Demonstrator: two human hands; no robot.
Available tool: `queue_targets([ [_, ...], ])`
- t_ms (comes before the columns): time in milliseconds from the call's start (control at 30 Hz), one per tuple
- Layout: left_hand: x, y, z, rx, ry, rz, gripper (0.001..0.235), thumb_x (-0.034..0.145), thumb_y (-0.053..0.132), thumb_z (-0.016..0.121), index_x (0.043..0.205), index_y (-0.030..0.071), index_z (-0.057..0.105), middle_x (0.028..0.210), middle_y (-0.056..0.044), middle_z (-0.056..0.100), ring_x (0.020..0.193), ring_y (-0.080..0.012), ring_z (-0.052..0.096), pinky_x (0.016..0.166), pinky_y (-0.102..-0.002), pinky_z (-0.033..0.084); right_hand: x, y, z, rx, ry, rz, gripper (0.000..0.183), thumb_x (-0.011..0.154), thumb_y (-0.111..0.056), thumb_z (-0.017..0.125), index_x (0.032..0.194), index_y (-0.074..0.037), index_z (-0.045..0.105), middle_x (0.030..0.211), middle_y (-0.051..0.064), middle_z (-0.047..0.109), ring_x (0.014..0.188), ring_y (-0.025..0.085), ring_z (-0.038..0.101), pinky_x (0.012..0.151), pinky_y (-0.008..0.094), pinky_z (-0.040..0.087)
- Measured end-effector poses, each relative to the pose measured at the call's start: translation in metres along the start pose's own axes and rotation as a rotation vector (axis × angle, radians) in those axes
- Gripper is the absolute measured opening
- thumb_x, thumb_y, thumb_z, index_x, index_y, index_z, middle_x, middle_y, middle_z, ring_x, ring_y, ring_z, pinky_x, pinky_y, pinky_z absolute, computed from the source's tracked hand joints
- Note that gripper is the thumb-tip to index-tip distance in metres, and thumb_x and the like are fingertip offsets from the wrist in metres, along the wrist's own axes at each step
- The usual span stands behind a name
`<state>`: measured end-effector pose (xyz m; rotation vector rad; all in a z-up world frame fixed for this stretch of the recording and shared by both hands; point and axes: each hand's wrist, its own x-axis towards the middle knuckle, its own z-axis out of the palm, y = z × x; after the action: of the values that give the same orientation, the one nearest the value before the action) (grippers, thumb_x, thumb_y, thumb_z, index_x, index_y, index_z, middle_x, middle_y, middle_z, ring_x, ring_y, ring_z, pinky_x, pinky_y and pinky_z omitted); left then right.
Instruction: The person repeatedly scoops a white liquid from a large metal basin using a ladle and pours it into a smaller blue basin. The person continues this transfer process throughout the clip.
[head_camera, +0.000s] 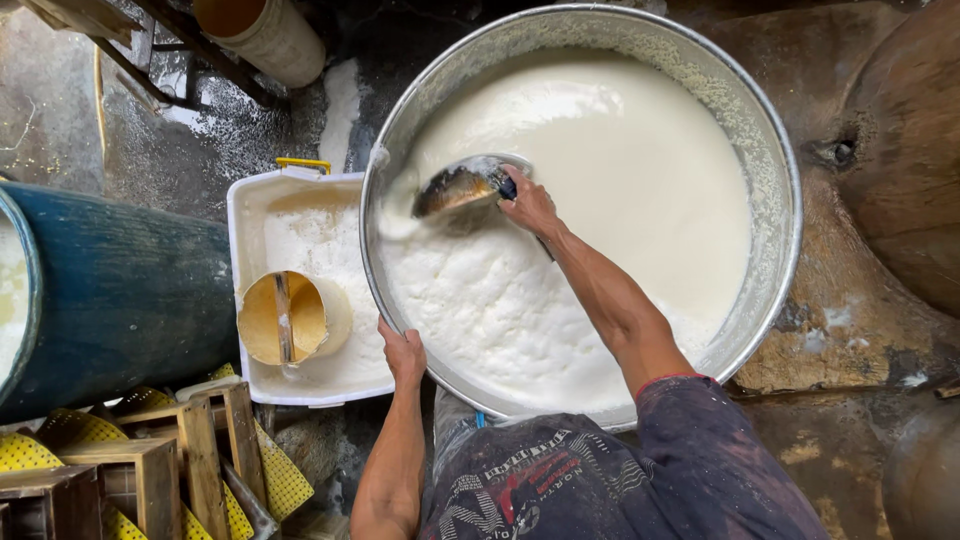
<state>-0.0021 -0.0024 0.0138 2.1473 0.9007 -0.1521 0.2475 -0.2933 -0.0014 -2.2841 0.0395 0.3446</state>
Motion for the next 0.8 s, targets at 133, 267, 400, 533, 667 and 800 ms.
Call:
queue_targets([
  [133, 0.004, -0.001, 0.003, 0.022, 0.004, -0.020, 0.080, 0.087, 0.018, 0.052, 0.161, 0.017, 0.020, 0.116, -0.031, 0.068, 0.106, -0.0471, 0.066, 0.096, -0.051, 0.049, -0.029, 0.019, -0.018, -0.117, -0.003, 0.017, 0.078, 0.079, -0.024, 0.065, 0.153, -0.030, 0.041, 0.109, 0.021, 0.073, 0.098, 0.043, 0.070, 0.088, 0.054, 0.056],
  [267, 0.013, -0.011, 0.007, -0.017, -0.003, 0.078, 0.080, 0.086, 0.016, 0.053, 0.159, 0.013, 0.020, 0.121, -0.031, 0.066, 0.108, -0.0473, 0.065, 0.097, -0.051, 0.048, -0.057, 0.054, -0.048, -0.172, 0.038, 0.075, 0.080, 0.080, -0.024, 0.066, 0.155, -0.031, 0.039, 0.108, 0.023, 0.072, 0.098, 0.043, 0.070, 0.088, 0.054, 0.056],
  [400, 0.021, -0.020, 0.015, -0.048, -0.001, 0.122, 0.081, 0.086, 0.016, 0.053, 0.160, 0.011, 0.019, 0.120, -0.031, 0.067, 0.109, -0.0471, 0.066, 0.096, -0.051, 0.049, -0.087, 0.095, -0.082, -0.226, 0.169, 0.071, 0.078, 0.081, -0.023, 0.068, 0.154, -0.031, 0.042, 0.114, 0.022, 0.072, 0.101, 0.045, 0.070, 0.090, 0.055, 0.056],
  [533, 0.028, -0.022, 0.021, -0.047, -0.025, 0.093, 0.082, 0.087, 0.017, 0.054, 0.160, 0.011, 0.018, 0.119, -0.031, 0.067, 0.108, -0.0466, 0.066, 0.096, -0.051, 0.050, -0.121, 0.132, -0.118, -0.255, 0.248, 0.144, 0.077, 0.084, -0.028, 0.073, 0.154, -0.028, 0.041, 0.116, 0.022, 0.071, 0.106, 0.046, 0.067, 0.092, 0.055, 0.053],
  [667, 0.031, -0.024, 0.027, -0.033, -0.026, 0.083, 0.081, 0.089, 0.019, 0.055, 0.160, 0.012, 0.018, 0.117, -0.031, 0.068, 0.108, -0.0467, 0.066, 0.096, -0.051, 0.050, -0.163, 0.159, -0.145, -0.180, 0.352, 0.205, 0.079, 0.083, -0.027, 0.074, 0.155, -0.025, 0.042, 0.119, 0.022, 0.071, 0.108, 0.045, 0.068, 0.095, 0.053, 0.053],
  [800, 0.037, -0.028, 0.036, -0.037, 0.001, 0.116, 0.082, 0.088, 0.018, 0.055, 0.160, 0.011, 0.016, 0.114, -0.033, 0.068, 0.105, -0.0480, 0.067, 0.094, -0.051, 0.050, -0.208, 0.168, -0.164, -0.024, 0.432, 0.255, 0.074, 0.084, -0.019, 0.076, 0.153, -0.013, 0.049, 0.104, 0.020, 0.072, 0.078, 0.030, 0.071, 0.068, 0.043, 0.059],
])
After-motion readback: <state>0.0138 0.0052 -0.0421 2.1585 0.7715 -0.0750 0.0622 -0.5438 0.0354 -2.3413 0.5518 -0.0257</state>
